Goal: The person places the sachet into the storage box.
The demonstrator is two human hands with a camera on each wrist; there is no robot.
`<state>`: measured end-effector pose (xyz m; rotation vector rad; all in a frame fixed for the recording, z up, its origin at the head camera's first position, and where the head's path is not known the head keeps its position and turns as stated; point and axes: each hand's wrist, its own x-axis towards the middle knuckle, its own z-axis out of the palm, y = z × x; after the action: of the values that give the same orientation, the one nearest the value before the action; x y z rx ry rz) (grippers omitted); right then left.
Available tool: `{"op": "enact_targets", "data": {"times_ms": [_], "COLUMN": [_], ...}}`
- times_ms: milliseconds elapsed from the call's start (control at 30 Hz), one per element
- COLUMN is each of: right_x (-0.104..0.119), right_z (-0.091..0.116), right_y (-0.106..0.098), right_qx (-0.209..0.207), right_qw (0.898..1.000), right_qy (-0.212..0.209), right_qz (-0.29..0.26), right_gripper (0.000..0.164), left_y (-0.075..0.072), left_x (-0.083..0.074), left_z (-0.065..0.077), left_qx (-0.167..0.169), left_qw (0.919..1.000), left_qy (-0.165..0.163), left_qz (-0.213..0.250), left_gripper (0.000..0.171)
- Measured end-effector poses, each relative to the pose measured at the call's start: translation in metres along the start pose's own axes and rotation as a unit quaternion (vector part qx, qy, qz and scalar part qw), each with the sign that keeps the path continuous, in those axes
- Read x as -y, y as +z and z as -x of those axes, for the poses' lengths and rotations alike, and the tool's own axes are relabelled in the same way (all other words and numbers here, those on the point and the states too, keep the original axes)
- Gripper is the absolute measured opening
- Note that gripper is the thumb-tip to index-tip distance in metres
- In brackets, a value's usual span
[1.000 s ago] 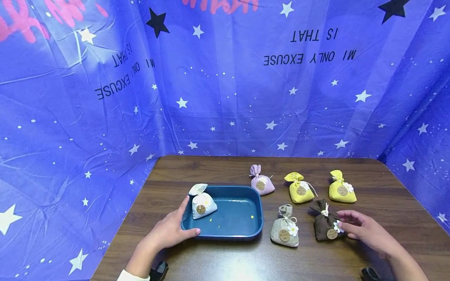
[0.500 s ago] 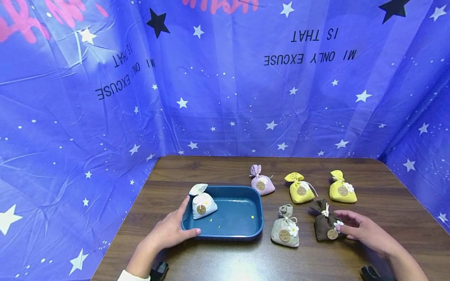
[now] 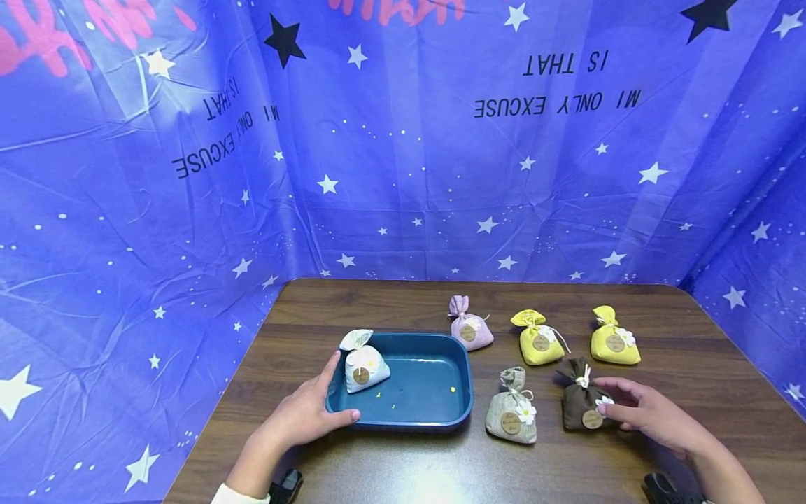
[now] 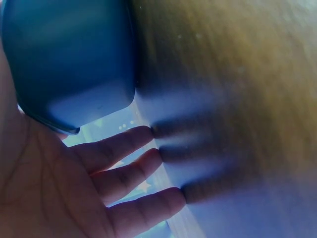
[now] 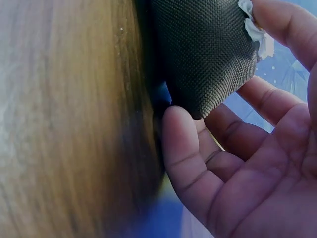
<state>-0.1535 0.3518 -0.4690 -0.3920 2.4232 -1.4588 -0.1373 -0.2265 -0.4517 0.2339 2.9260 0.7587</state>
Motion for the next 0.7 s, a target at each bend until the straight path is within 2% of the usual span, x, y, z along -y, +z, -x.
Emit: {"op": "enact_targets", "data": {"times_ms": [167, 467, 700], "right_x": [-0.0010, 0.0013, 0.0041], "right_z": [-0.0015, -0.0023, -0.0024], "right_y": [0.0019, 0.0038, 0.0058], "right_qx": [-0.011, -0.018, -0.030], "right_qw": [1.000, 1.000, 0.999], "right_qy": [-0.019, -0.003, 0.004], "right_qz": [0.007, 0.019, 0.026], "right_gripper": [0.047, 0.045, 0.043], "left_y": [0.0011, 0.0013, 0.0021], "left_x": [0.0008, 0.0010, 0.0016], "left_z": [-0.0007, -0.0010, -0.0009], "left_qx": [0.000, 0.001, -0.003], "left_qw": [1.0000, 1.0000, 1.0000], "left_qy": [-0.002, -0.009, -0.001], "left_qz": [-0.001, -0.003, -0.003], "left_gripper": [0.113, 0.113, 0.113]}}
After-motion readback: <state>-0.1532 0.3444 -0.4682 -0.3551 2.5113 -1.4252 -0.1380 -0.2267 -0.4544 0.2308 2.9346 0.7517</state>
